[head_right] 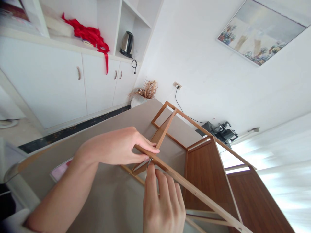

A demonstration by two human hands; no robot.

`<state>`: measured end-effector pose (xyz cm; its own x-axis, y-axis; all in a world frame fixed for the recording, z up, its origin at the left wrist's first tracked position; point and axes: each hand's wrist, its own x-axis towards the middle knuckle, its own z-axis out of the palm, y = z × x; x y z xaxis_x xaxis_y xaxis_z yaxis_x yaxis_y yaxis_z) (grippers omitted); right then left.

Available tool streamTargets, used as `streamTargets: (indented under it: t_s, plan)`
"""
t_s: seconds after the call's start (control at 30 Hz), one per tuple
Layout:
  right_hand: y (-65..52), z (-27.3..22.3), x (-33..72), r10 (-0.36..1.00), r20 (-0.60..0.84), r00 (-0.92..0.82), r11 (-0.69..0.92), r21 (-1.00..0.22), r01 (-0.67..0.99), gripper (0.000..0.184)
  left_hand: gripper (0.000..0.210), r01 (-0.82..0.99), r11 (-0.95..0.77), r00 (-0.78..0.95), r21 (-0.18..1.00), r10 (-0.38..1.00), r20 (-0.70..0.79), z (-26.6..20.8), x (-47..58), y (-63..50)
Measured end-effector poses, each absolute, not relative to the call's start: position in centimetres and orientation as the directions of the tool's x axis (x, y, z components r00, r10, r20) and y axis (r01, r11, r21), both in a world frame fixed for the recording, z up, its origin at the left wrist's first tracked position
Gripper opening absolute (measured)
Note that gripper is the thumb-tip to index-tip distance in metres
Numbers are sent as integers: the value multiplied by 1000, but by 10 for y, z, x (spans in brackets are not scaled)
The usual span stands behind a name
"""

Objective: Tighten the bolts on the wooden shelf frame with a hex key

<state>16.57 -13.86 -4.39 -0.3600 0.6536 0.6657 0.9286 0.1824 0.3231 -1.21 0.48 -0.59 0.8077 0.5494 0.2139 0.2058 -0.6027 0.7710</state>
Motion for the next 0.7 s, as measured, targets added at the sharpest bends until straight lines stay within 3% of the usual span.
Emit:
streamTargets:
  t_s: [0.4,0.7]
  plan:
    - [-145,-33,168,728,591,-348,123,388,914,35,40,230,-604,809,763,554,195,-4,-12,5]
    - [-145,-28,169,739,565,-367,127,419,899,34,39,209,-606,816,767,541,206,-3,-12,5]
